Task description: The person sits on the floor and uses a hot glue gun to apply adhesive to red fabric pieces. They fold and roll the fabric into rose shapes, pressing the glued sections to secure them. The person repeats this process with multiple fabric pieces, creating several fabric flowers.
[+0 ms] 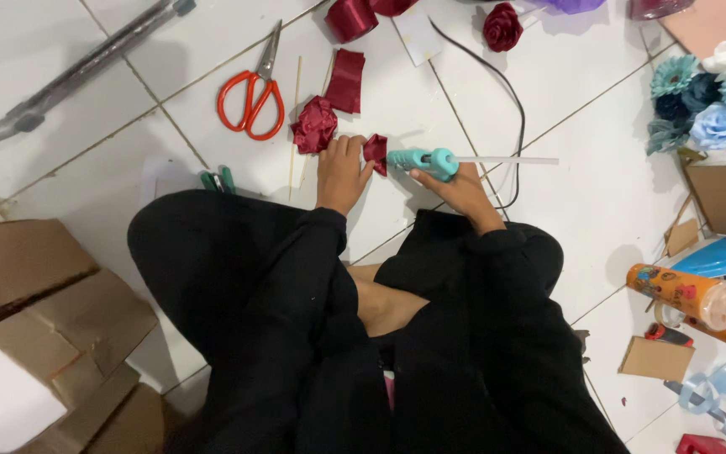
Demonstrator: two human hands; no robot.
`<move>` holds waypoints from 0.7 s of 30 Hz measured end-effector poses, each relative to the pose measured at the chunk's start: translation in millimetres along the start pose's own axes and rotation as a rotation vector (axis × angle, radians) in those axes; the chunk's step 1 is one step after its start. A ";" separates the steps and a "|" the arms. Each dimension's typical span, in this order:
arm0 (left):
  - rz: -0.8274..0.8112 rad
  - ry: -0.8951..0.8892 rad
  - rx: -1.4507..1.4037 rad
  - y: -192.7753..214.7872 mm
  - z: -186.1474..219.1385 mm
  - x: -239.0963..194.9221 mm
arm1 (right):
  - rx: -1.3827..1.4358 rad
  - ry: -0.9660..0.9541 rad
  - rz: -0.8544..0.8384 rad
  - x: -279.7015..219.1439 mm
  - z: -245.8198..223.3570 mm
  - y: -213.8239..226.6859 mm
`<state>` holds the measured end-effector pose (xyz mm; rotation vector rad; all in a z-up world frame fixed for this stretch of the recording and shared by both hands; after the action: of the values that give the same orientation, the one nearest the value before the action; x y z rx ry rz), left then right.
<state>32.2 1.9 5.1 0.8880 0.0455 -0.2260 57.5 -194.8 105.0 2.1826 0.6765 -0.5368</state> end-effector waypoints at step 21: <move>0.016 -0.017 0.023 -4.6 -3.2 -0.6 | -0.145 -0.003 -0.069 -19.1 -15.2 3.4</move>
<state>30.8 1.7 -0.3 0.9086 0.0201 -0.2200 47.4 -190.5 127.1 2.0286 0.7679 -0.5107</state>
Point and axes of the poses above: each hand's wrist, its own x-axis towards the middle knuckle, its own y-axis out of the back of the hand, z = x × y, the point moved 3 cm from there along x, towards the middle knuckle, and after that the axes turned 12 degrees about -z, right-handed, at the moved point
